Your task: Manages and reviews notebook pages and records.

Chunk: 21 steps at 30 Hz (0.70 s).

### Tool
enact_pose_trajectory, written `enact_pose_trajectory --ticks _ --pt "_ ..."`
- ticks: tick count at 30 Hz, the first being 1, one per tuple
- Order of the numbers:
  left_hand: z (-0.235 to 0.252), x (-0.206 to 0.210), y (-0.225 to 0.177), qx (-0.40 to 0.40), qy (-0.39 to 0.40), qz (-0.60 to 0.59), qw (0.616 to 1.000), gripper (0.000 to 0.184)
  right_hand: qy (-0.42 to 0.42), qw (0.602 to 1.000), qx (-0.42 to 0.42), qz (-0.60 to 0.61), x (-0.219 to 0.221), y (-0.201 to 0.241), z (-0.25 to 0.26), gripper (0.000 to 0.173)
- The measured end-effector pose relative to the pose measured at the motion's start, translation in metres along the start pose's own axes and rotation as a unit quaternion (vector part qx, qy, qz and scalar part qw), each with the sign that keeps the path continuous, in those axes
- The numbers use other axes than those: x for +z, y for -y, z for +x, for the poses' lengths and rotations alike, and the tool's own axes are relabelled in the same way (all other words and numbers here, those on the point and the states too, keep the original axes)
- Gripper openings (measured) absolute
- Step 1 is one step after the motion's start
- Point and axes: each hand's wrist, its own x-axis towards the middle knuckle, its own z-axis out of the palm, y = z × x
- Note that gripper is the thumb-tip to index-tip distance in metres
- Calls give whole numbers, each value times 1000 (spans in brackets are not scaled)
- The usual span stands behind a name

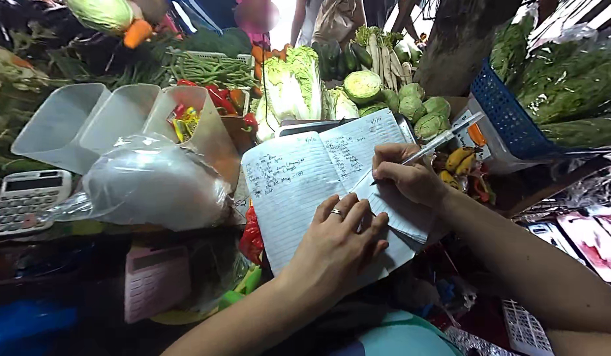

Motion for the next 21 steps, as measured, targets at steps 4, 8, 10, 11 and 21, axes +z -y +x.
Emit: enact_pose_trajectory --ticks 4,8,10,11,21 --pt "0 0 1 -1 1 1 1000 43 14 999 -21 -26 5 3 -7 22" --pt "-1 0 0 3 4 7 1000 42 -8 999 -25 -27 11 5 -8 18" --pt "-2 0 -1 10 -2 9 1000 40 -3 1000 1 -5 13 10 -10 11" --pt "-3 -1 -1 13 -3 10 1000 40 2 1000 17 -2 13 12 -11 9" --pt "-5 -2 0 8 12 -5 1000 40 59 990 -84 -92 11 2 -13 23"
